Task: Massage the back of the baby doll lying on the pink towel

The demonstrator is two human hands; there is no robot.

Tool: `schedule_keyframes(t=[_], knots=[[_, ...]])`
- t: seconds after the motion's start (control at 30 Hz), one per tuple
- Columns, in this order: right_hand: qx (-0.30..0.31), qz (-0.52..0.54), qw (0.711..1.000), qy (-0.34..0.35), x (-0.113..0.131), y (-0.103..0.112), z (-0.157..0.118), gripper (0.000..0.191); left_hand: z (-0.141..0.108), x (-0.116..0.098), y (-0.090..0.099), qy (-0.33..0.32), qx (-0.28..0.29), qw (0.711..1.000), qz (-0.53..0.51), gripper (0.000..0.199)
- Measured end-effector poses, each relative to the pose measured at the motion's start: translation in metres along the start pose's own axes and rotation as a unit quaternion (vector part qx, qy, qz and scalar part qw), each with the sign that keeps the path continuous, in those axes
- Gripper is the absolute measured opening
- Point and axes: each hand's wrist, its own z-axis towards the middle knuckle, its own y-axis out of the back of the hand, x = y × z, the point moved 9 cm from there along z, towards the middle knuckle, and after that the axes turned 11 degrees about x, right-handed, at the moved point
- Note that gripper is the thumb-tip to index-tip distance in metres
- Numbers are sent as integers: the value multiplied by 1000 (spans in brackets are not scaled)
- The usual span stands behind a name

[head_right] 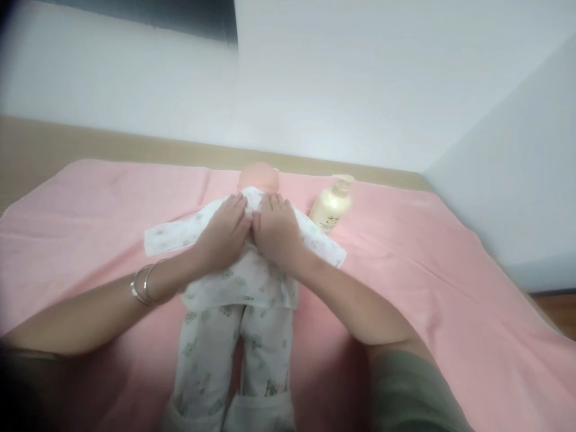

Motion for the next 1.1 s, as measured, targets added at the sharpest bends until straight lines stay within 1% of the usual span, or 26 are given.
schedule_keyframes(t=[0.03, 0.1, 0.17, 0.2, 0.27, 0.4, 0.47, 0.57, 0.7, 0.83, 1.0, 1.1], knots=[[-8, -12, 1000, 21, 14, 0, -11, 56, 6, 7, 4, 15, -2, 1000, -24, 46], [-3, -18, 997, 71, 40, -5, -30, 59, 14, 20, 9, 40, -9, 996, -78, 41], [15, -3, 995, 101, 53, -9, -39, 61, 17, 27, 11, 47, -18, 992, -119, 39], [23, 12, 994, 104, 53, -10, -38, 61, 17, 29, 11, 45, -23, 990, -129, 39], [31, 46, 995, 84, 40, -10, -27, 60, 16, 30, 8, 44, -28, 991, -124, 42], [31, 90, 995, -16, -5, -8, 5, 62, 14, 33, -1, 77, -32, 995, -50, 43], [31, 88, 994, -50, -18, -7, 13, 64, 13, 35, -4, 95, -32, 995, -19, 44], [22, 55, 997, -57, -17, -5, 13, 60, 14, 34, -5, 100, -35, 994, 8, 46], [14, 14, 999, -48, -10, -1, 9, 45, 14, 32, -4, 93, -32, 995, 27, 46], [10, -8, 998, -56, -9, 3, 7, 34, 15, 28, -2, 77, -18, 996, 39, 41], [19, -47, 996, -80, -10, 4, 4, 31, 16, 26, 0, 74, -13, 996, 51, 38], [19, -68, 994, -78, -8, 3, 4, 32, 17, 27, -1, 74, -2, 995, 59, 36]])
